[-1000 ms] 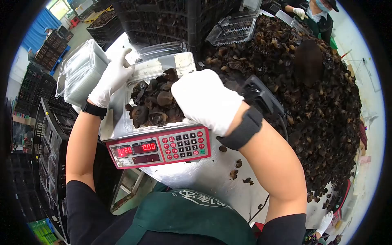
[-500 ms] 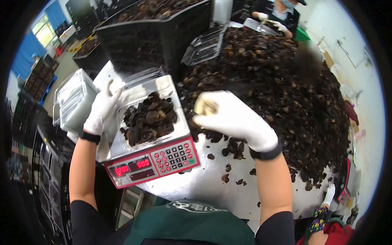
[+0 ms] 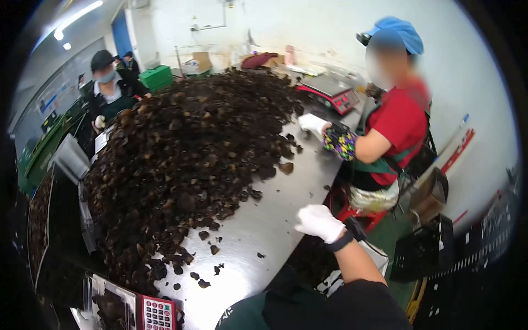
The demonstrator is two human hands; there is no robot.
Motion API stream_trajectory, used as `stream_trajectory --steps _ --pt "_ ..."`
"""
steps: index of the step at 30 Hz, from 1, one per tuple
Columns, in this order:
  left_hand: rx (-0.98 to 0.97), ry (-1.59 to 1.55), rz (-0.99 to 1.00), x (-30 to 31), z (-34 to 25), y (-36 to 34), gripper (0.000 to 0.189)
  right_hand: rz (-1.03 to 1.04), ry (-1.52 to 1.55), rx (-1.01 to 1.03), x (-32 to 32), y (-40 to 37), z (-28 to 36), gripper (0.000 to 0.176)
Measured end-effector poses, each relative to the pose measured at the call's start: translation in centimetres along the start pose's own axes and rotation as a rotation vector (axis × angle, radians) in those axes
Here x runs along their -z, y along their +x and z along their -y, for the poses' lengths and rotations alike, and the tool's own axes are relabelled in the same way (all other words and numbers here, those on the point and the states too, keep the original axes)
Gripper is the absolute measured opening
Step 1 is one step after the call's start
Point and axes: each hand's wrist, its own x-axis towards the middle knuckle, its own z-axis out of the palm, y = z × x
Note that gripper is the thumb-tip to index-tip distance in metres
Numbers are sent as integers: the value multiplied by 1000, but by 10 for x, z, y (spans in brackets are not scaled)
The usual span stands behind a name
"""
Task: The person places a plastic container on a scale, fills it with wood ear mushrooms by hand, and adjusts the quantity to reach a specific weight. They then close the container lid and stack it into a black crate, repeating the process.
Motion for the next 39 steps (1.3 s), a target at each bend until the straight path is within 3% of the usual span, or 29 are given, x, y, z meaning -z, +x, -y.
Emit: stream_trajectory --steps 1,2,3,4,5,9,10,11,14,17,18,19,21,22,25,26,29,37,39 --pt "-9 -48 -56 -8 6 1 36 -72 147 19 6 5 17 26" --pt "24 -18 -301 -22 11 -2 38 -88 245 81 11 13 34 28" --pt "435 -633 -82 -67 90 3 69 -91 342 114 18 21 59 29" --pt "460 -626 -228 -20 17 3 74 -78 444 175 25 31 84 30" --pt "418 -643 -223 22 -26 -5 72 -58 500 264 28 43 109 31" --pt "254 -783 -194 60 -77 -64 60 116 741 539 28 80 230 37" --pt "246 -548 -137 76 -105 -69 55 202 782 615 31 88 260 44" --pt "93 -419 -103 85 -120 -80 57 296 829 682 37 91 290 51" --pt "145 -348 43 84 -150 -112 67 455 905 784 29 97 365 60" --pt "179 -392 -113 72 -140 -130 47 680 1032 837 14 85 418 66" --pt "251 -508 -140 68 -135 -132 39 620 885 895 7 86 430 63" --pt "214 -526 -206 64 -128 -131 41 645 917 893 5 83 434 63" --pt "441 -500 -249 61 -128 -128 49 689 979 886 3 79 437 61" --pt "462 -486 -223 57 -125 -125 63 795 984 817 16 72 437 60" --pt "908 -1105 124 71 -115 -120 69 718 1061 855 1 72 442 60" --pt "885 -1176 211 65 -107 -120 71 787 1120 807 5 69 443 62" --pt "892 -1388 211 68 -112 -115 70 965 1344 700 0 70 446 63" --pt "921 -1549 -90 71 -163 -143 78 987 1367 738 8 65 420 64" --pt "951 -1569 -69 67 -169 -149 75 990 1338 765 7 73 422 64"
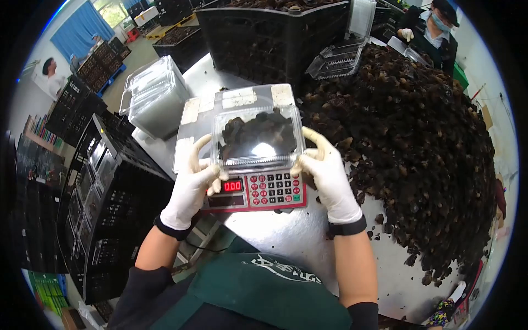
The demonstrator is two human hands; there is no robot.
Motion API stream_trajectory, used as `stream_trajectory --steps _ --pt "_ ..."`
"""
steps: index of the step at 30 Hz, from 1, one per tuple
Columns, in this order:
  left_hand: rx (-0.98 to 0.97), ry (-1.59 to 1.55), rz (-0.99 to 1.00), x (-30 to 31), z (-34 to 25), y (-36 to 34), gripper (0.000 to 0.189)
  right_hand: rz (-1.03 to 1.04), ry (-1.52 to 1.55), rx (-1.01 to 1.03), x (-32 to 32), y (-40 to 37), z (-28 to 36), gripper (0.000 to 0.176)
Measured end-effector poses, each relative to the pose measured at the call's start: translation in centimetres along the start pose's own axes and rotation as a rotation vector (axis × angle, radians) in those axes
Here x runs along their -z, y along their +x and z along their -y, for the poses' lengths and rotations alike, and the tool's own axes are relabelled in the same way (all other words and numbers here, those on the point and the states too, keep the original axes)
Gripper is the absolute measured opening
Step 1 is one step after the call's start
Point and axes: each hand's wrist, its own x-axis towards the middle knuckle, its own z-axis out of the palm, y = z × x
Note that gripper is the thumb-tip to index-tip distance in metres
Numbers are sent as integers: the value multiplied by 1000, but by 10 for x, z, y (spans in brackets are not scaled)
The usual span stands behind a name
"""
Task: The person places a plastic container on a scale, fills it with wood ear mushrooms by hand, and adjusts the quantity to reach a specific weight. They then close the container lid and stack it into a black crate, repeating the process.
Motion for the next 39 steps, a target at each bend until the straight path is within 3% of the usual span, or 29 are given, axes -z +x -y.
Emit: stream_trajectory --steps 2,4,8,11,12,15,16,19,23,26,27,28,29,30,31,34,36,38,39 --pt "31 14 6 -3 -6 1 74 -21 -31 -35 3 4 7 65" --pt "40 278 -1 6 -21 -6 72 -60 -185 -10 5 3 11 63" --pt "-311 529 -312 54 -62 -14 65 -209 -331 -23 31 -35 14 38" --pt "-483 664 -356 54 -88 -15 58 -220 -228 -61 57 -71 -9 32" --pt "-546 688 -352 49 -90 -7 55 -222 -181 -81 57 -77 -14 32" --pt "-445 858 -134 27 -106 20 46 -114 -210 -168 38 -79 -15 30" --pt "-600 964 -114 25 -98 43 46 -85 -229 -176 31 -76 -11 29" --pt "-533 1091 -21 14 -89 90 56 1 -266 -148 10 -62 0 28" --pt "-509 1291 78 28 -54 147 48 86 -237 -115 -12 -38 4 30" --pt "-705 956 150 28 -32 112 45 115 -231 -122 -27 -29 -2 29" --pt "-683 881 157 26 -33 89 45 124 -241 -83 -29 -30 -5 28" --pt "-215 1065 170 16 -61 59 54 125 -250 -50 -30 -31 -6 27" --pt "-284 886 94 22 -49 43 59 144 -255 -23 -36 -33 -3 26" --pt "-346 816 1 28 -42 24 51 153 -262 -3 -40 -35 -1 26" --pt "-294 605 -5 37 -45 2 44 181 -288 16 -43 -31 -3 35" --pt "-210 174 -131 69 -68 -58 25 319 -292 45 -72 -38 26 38" --pt "-244 184 -336 99 -91 -97 18 402 -280 109 -87 -42 36 38" --pt "-702 756 -525 149 -94 -137 14 407 -312 0 -87 -46 45 32" --pt "-609 591 -694 160 -111 -167 14 381 -327 -14 -83 -48 42 31"
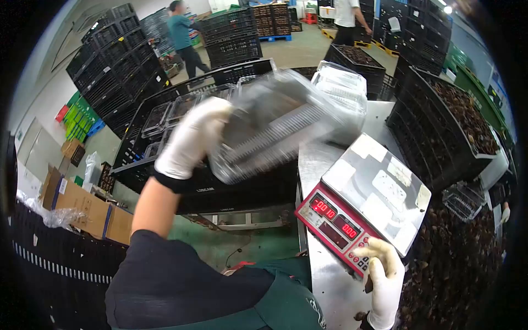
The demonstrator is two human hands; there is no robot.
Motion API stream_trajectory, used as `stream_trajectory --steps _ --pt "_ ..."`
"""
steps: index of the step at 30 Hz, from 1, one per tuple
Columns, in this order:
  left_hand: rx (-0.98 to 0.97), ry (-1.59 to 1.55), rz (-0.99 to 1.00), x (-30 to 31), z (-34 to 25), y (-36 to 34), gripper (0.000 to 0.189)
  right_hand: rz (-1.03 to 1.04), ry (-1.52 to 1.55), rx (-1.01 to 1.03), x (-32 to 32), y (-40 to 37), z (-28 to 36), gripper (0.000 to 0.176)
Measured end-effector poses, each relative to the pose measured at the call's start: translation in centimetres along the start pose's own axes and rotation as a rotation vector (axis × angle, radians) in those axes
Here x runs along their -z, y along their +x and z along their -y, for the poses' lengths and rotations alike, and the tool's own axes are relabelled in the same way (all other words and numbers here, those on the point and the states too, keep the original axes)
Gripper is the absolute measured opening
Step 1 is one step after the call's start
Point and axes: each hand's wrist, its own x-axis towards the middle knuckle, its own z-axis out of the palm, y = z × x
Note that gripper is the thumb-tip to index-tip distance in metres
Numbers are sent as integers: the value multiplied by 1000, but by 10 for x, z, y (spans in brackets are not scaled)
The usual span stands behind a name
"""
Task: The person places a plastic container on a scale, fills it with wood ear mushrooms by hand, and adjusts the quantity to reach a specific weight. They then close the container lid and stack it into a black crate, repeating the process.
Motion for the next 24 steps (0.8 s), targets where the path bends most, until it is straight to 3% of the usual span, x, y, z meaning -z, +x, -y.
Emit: stream_trajectory --steps 1,4,5,7,9,10,11,12,13,15,17,19,21,23,24 --pt "177 -70 -145 35 -14 -3 14 -29 -10 -23 6 -4 -7 30" --pt "187 283 -548 139 -11 -19 22 -162 5 -27 30 -21 -36 28" --pt "211 249 -637 173 -3 -28 26 -200 30 -48 36 -28 -38 29" --pt "356 327 -721 259 27 -58 24 -269 -6 -27 54 -44 -56 33" --pt "516 332 -713 304 47 -87 25 -316 87 25 74 -66 -85 37" --pt "420 864 -565 351 88 -106 28 -337 63 21 82 -78 -95 40" --pt "611 1210 -277 339 80 -106 27 -397 93 4 86 -88 -103 40" --pt "716 1349 -118 334 89 -113 28 -415 105 -2 87 -98 -106 39" --pt "789 1310 -179 304 80 -108 29 -434 117 -10 88 -108 -107 38" --pt "772 1404 -64 277 90 -78 30 -565 65 -55 81 -121 -113 31" --pt "390 1314 -40 206 77 -20 32 -550 283 -148 68 -132 -111 23" --pt "38 1186 83 122 66 53 30 -602 180 -219 52 -134 -107 19" --pt "-340 831 230 6 37 111 32 -609 -152 -66 36 -133 -155 20" --pt "-475 702 423 -122 -22 136 35 -647 -641 -5 21 -131 -165 16" --pt "-577 616 505 -178 -35 146 37 -680 -610 -60 16 -127 -172 15"
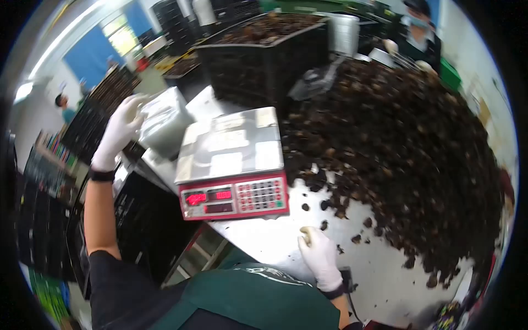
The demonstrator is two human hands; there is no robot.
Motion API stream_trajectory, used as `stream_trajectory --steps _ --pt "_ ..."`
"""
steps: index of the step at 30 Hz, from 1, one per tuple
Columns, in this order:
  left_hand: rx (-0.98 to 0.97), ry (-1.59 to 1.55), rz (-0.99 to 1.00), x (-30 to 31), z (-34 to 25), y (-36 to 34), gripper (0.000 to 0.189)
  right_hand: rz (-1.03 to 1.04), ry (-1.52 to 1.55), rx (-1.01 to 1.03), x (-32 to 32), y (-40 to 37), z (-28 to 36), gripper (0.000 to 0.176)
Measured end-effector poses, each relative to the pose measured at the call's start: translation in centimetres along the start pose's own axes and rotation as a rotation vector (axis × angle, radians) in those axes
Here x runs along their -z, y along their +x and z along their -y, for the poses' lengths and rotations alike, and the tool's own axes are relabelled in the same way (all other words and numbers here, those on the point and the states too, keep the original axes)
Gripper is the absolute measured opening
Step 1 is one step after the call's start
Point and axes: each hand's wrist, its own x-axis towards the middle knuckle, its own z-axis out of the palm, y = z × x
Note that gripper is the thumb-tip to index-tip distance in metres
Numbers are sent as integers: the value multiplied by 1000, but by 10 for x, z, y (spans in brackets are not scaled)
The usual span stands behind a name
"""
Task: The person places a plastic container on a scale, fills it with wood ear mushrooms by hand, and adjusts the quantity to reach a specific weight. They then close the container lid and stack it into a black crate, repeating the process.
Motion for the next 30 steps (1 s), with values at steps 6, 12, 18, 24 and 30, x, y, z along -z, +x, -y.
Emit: stream_trajectory --steps 6,12,18,24,30 --pt "-410 -232 145 -199 -156 168 39 30 80 -47 -3 7 -11 19" --pt "-248 -205 286 -350 -180 213 33 69 91 -52 2 -3 -11 22" --pt "-521 -283 -41 -214 -216 137 10 -17 42 70 -15 -5 -17 21" --pt "-511 131 -66 -106 -169 5 28 -65 11 61 -9 9 -17 22" --pt "-320 214 -3 -115 -126 -74 39 -41 -337 66 25 71 -23 26"
